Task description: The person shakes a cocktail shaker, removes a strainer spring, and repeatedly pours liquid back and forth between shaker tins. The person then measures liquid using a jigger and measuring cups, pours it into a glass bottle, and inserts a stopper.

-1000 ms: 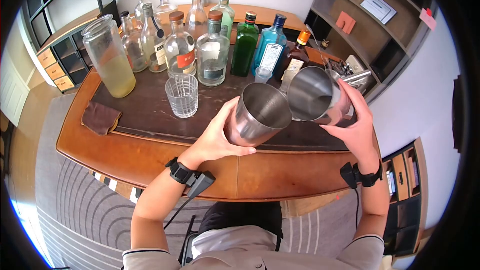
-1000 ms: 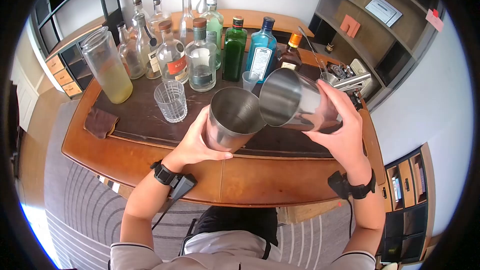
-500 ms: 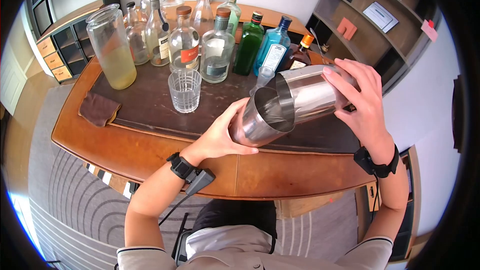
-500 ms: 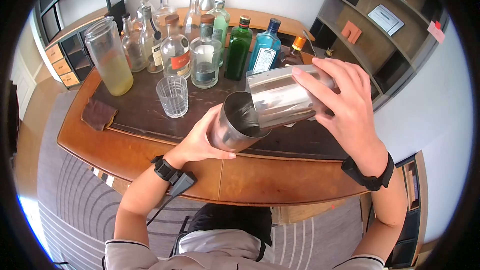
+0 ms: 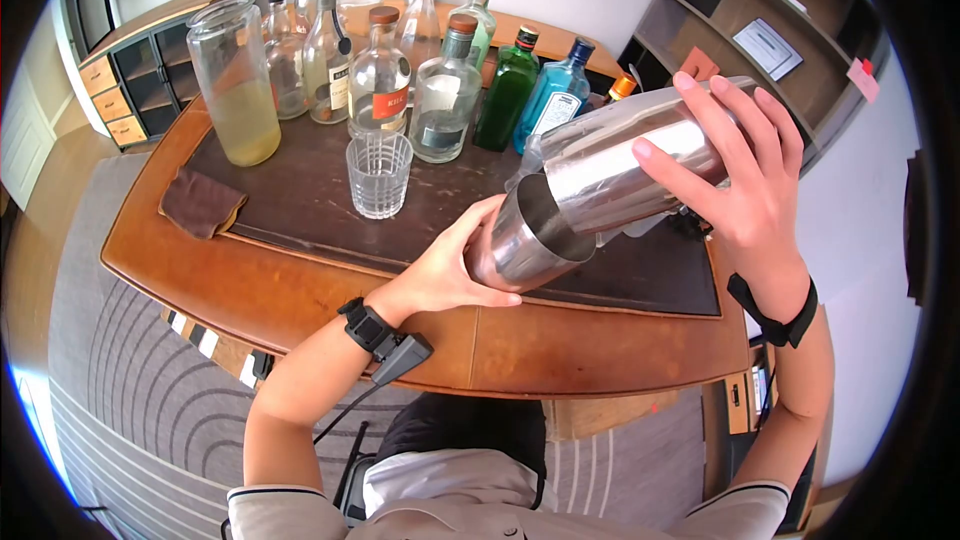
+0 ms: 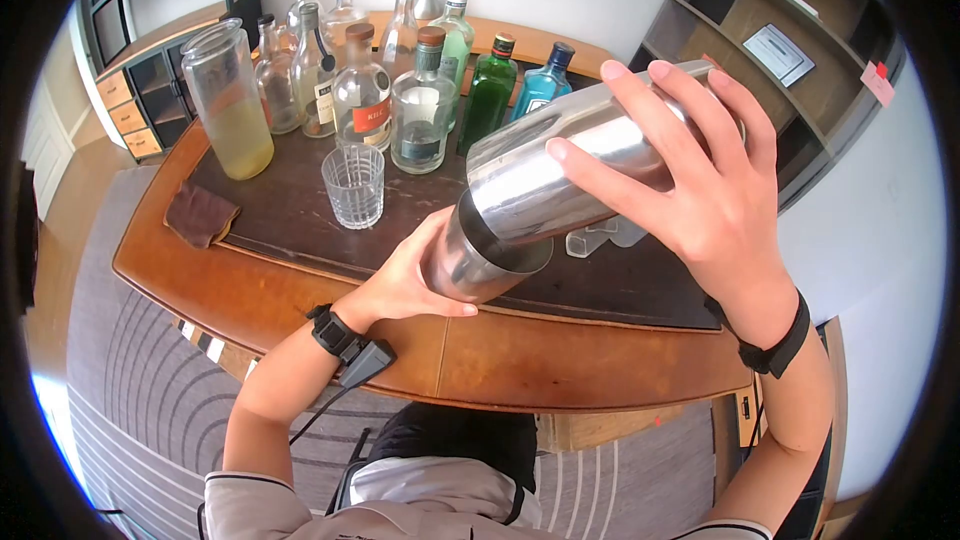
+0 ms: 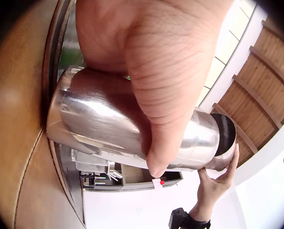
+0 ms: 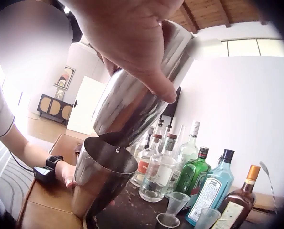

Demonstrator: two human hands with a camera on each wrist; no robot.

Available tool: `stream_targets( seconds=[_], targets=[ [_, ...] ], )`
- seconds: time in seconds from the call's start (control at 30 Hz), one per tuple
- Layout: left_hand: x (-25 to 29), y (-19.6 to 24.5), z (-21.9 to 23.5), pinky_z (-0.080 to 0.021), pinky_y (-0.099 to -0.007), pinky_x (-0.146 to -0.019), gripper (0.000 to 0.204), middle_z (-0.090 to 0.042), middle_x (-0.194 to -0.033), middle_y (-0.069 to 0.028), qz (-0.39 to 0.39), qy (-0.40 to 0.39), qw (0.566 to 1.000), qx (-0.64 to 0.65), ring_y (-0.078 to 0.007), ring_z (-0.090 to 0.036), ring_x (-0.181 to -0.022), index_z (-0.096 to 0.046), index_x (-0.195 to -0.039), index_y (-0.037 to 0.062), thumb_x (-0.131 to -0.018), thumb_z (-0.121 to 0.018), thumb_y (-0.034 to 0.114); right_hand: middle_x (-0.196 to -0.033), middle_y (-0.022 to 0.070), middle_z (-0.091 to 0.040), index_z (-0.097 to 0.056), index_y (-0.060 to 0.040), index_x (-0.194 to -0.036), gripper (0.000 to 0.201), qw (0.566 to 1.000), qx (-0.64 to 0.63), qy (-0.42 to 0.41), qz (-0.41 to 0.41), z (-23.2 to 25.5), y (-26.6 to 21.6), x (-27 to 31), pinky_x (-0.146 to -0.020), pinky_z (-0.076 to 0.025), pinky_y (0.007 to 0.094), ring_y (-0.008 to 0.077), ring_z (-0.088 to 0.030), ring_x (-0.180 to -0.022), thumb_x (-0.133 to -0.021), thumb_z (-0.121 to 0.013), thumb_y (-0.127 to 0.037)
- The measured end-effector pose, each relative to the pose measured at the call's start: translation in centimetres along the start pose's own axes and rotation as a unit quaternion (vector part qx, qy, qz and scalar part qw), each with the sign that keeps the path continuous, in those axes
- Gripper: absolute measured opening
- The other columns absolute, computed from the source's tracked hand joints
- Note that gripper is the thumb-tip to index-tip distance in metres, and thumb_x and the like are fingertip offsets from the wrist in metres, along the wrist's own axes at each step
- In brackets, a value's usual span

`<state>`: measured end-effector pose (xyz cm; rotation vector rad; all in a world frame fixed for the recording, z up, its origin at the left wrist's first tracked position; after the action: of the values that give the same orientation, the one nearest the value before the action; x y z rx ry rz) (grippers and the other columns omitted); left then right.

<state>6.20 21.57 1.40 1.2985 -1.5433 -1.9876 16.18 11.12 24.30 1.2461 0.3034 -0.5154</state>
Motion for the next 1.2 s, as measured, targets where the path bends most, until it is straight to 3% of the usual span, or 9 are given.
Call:
stream_targets(
  seconds=[0.2,0.57,0.7,0.77,0.93,1.03,1.2],
  targets=[
    [0.1,-0.4,0.3,-0.032,-0.0379,-0.117,0.113,-0.042,-0.150,-0.0114,-0.003,-0.002,1.000,-0.023,-0.0226,-0.039,-0.142,-0.027,-0.155,0.0024,-0.066,-0.096,0.013,-0.124,0.0018,-0.065,-0.071,-0.0419,-0.117,0.054,1.000,-0.015,0.004,0.004,0.1,-1.0,-0.3,-0.104,-0.041,0.0407,0.0228,-0.060,-0.114,-0.070,-0.074,-0.015],
    [0.1,-0.6,-0.1,-0.032,-0.0370,-0.117,0.113,-0.043,-0.149,-0.0123,0.011,-0.013,1.000,-0.009,-0.0225,-0.042,-0.140,-0.028,-0.155,0.0021,-0.065,-0.096,0.014,-0.115,0.0033,-0.064,-0.071,-0.0414,-0.116,0.051,0.991,-0.089,-0.095,-0.006,-2.0,-2.0,2.4,-0.102,-0.040,0.0458,0.0222,-0.062,-0.114,-0.073,-0.072,-0.013],
    [0.1,-0.6,0.0,-0.032,-0.0372,-0.118,0.112,-0.044,-0.149,-0.0110,-0.002,-0.005,1.000,-0.002,-0.0218,-0.041,-0.140,-0.030,-0.154,0.0024,-0.065,-0.096,0.013,-0.120,0.0048,-0.063,-0.073,-0.0390,-0.115,0.053,0.995,-0.064,-0.082,0.007,-0.7,-0.1,2.1,-0.108,-0.037,0.0512,0.0237,-0.062,-0.114,-0.069,-0.075,-0.012],
    [0.1,-0.5,0.0,-0.031,-0.0376,-0.118,0.112,-0.045,-0.149,-0.0100,-0.004,-0.002,1.000,0.004,-0.0212,-0.040,-0.140,-0.031,-0.154,0.0029,-0.064,-0.096,0.012,-0.120,0.0060,-0.062,-0.073,-0.0355,-0.115,0.053,0.994,-0.058,-0.082,-0.036,-0.7,1.4,1.9,-0.107,-0.039,0.0540,0.0260,-0.062,-0.114,-0.069,-0.075,-0.010],
    [0.2,-0.5,-0.1,-0.031,-0.0380,-0.118,0.111,-0.045,-0.149,-0.0091,0.005,-0.002,1.000,0.025,-0.0208,-0.040,-0.141,-0.031,-0.154,0.0033,-0.064,-0.096,0.011,-0.118,0.0094,-0.064,-0.073,-0.0307,-0.118,0.066,0.979,-0.179,-0.070,-0.073,-1.9,0.4,1.7,-0.102,-0.045,0.0514,0.0294,-0.062,-0.111,-0.059,-0.081,-0.003],
    [0.2,-0.4,-0.1,-0.031,-0.0374,-0.118,0.111,-0.044,-0.150,-0.0090,-0.007,-0.003,1.000,0.015,-0.0208,-0.040,-0.141,-0.031,-0.154,0.0032,-0.064,-0.096,0.011,-0.120,0.0094,-0.064,-0.074,-0.0326,-0.117,0.052,0.979,-0.165,-0.110,-0.043,-2.8,-1.3,2.3,-0.102,-0.045,0.0510,0.0280,-0.063,-0.110,-0.071,-0.073,-0.008],
    [0.1,-0.2,-0.3,-0.030,-0.0361,-0.119,0.110,-0.043,-0.150,-0.0113,-0.002,-0.012,1.000,0.007,-0.0217,-0.040,-0.141,-0.029,-0.155,0.0003,-0.066,-0.095,0.013,-0.125,0.0091,-0.065,-0.074,-0.0334,-0.116,0.047,0.986,-0.126,-0.108,-0.028,-2.6,0.3,2.8,-0.102,-0.045,0.0504,0.0280,-0.063,-0.110,-0.075,-0.069,-0.010]
  ],
)
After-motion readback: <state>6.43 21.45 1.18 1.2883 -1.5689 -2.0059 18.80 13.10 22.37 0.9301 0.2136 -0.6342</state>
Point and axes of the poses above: each hand's wrist, its own x-axis away from the middle knuckle, its own z-axis out of the back of the hand, y = z × x, the point moved 10 cm from there along -x, towards the middle knuckle
